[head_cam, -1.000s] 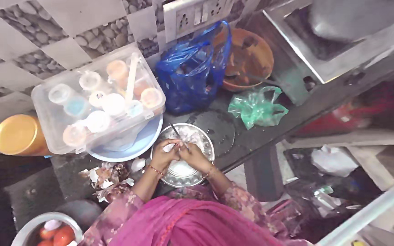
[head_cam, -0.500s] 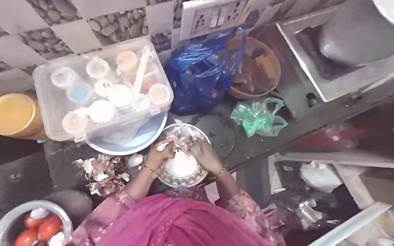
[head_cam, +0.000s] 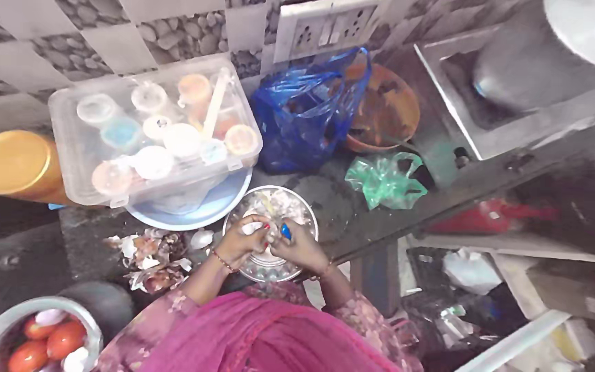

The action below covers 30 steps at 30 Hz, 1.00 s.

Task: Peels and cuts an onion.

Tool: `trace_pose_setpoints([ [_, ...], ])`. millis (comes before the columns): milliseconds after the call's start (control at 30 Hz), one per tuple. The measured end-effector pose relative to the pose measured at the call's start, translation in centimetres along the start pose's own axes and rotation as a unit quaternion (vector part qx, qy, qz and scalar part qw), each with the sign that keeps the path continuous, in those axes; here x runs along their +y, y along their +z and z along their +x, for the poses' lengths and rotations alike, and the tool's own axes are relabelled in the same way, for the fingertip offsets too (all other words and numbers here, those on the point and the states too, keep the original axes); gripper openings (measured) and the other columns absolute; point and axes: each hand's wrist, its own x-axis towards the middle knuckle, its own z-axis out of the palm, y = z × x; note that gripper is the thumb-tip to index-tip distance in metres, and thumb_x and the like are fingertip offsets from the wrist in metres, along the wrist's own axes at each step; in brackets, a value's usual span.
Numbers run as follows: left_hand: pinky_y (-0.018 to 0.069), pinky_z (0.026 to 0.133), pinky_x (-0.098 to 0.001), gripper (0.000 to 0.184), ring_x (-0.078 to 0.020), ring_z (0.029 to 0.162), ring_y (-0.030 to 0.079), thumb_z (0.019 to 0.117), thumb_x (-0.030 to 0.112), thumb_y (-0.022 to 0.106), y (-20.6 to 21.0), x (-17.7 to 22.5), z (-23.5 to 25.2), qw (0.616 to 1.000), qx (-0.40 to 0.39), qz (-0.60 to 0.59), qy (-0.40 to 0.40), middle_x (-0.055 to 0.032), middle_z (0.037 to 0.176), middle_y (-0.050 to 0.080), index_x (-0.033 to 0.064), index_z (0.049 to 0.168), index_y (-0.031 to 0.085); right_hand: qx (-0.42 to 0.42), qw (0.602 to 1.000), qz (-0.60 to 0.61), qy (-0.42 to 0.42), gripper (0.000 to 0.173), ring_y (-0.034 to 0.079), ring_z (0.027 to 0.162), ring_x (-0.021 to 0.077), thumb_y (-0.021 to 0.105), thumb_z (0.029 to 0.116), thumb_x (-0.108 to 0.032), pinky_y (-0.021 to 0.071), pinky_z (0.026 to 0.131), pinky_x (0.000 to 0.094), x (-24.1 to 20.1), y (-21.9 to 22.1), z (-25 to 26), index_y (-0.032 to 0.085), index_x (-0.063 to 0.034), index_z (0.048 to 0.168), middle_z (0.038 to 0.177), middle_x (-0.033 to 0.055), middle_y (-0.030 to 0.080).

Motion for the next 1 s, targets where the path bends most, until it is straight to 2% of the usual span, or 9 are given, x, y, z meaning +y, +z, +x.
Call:
trace_pose_setpoints([
  [133, 0.0545, 0.059, -0.0189, 0.029, -0.0032, 0.063, 0.064, 0.0807, -0.009, 0.062, -0.4, 0.0, -0.2, 1.0, -0.03, -0.002, -0.001, 0.0023, 0.08, 0.07, 0.0084, 0.104, 0.065, 0.004, 0.999, 0.012, -0.03, 0.036, 0.05, 0.061, 0.0032, 0.068, 0.0926, -0.032, 0.0451, 0.059, 0.0231, 0.0, 0.4, -0.2, 0.062, 0.0029, 0.099, 0.071, 0.0001, 0.055],
  [267, 0.0548, 0.059, -0.0189, 0.032, -0.0032, 0.062, 0.065, 0.0732, -0.007, 0.066, -0.4, 0.1, -0.4, 0.999, -0.046, -0.013, -0.01, 0.0032, 0.075, 0.07, 0.0099, 0.101, 0.067, 0.025, 0.998, -0.007, -0.049, 0.037, 0.051, 0.063, 0.0055, 0.065, 0.094, -0.033, 0.0455, 0.06, 0.0249, 0.1, 1.0, -0.3, 0.062, 0.0032, 0.096, 0.072, 0.0018, 0.056],
  [433, 0.0549, 0.06, -0.0189, 0.029, -0.003, 0.063, 0.064, 0.0745, -0.008, 0.063, -0.3, 0.2, -0.6, 0.999, -0.038, -0.011, -0.022, 0.0038, 0.073, 0.069, 0.0092, 0.097, 0.067, 0.037, 0.996, -0.023, -0.077, 0.036, 0.051, 0.061, 0.0073, 0.064, 0.0946, -0.03, 0.0457, 0.059, 0.0262, 0.4, 1.5, -0.3, 0.061, 0.0053, 0.096, 0.069, 0.0031, 0.055],
  [667, 0.0535, 0.058, -0.0183, 0.026, -0.0023, 0.06, 0.062, 0.0791, -0.011, 0.058, 0.0, 1.2, -1.3, 0.997, -0.028, 0.01, -0.064, 0.0049, 0.071, 0.067, 0.0086, 0.095, 0.064, 0.032, 0.991, -0.087, -0.094, 0.048, 0.059, 0.064, 0.0203, 0.065, 0.0936, -0.04, 0.051, 0.062, 0.0398, 0.6, 1.6, -0.4, 0.063, 0.0067, 0.101, 0.072, 0.0106, 0.061],
  [833, 0.0542, 0.06, -0.0181, 0.027, -0.0023, 0.063, 0.064, 0.0788, -0.012, 0.057, 0.1, 1.0, -1.5, 0.998, -0.015, -0.011, -0.059, 0.0042, 0.073, 0.068, 0.0091, 0.095, 0.064, 0.066, 0.984, -0.117, -0.115, 0.051, 0.059, 0.061, 0.0229, 0.065, 0.0934, -0.045, 0.0506, 0.059, 0.0425, 0.8, 1.8, -0.3, 0.065, 0.006, 0.096, 0.068, 0.0112, 0.06],
  [1000, 0.0539, 0.06, -0.0185, 0.03, -0.0023, 0.062, 0.062, 0.0744, -0.011, 0.06, 0.2, 0.0, -1.5, 0.998, -0.003, -0.05, -0.03, 0.0051, 0.072, 0.066, 0.0101, 0.095, 0.065, 0.115, 0.976, -0.133, -0.125, 0.049, 0.055, 0.055, 0.0203, 0.064, 0.0924, -0.045, 0.0477, 0.053, 0.0396, 1.3, 2.5, -0.3, 0.065, 0.0045, 0.089, 0.063, 0.0087, 0.057],
])
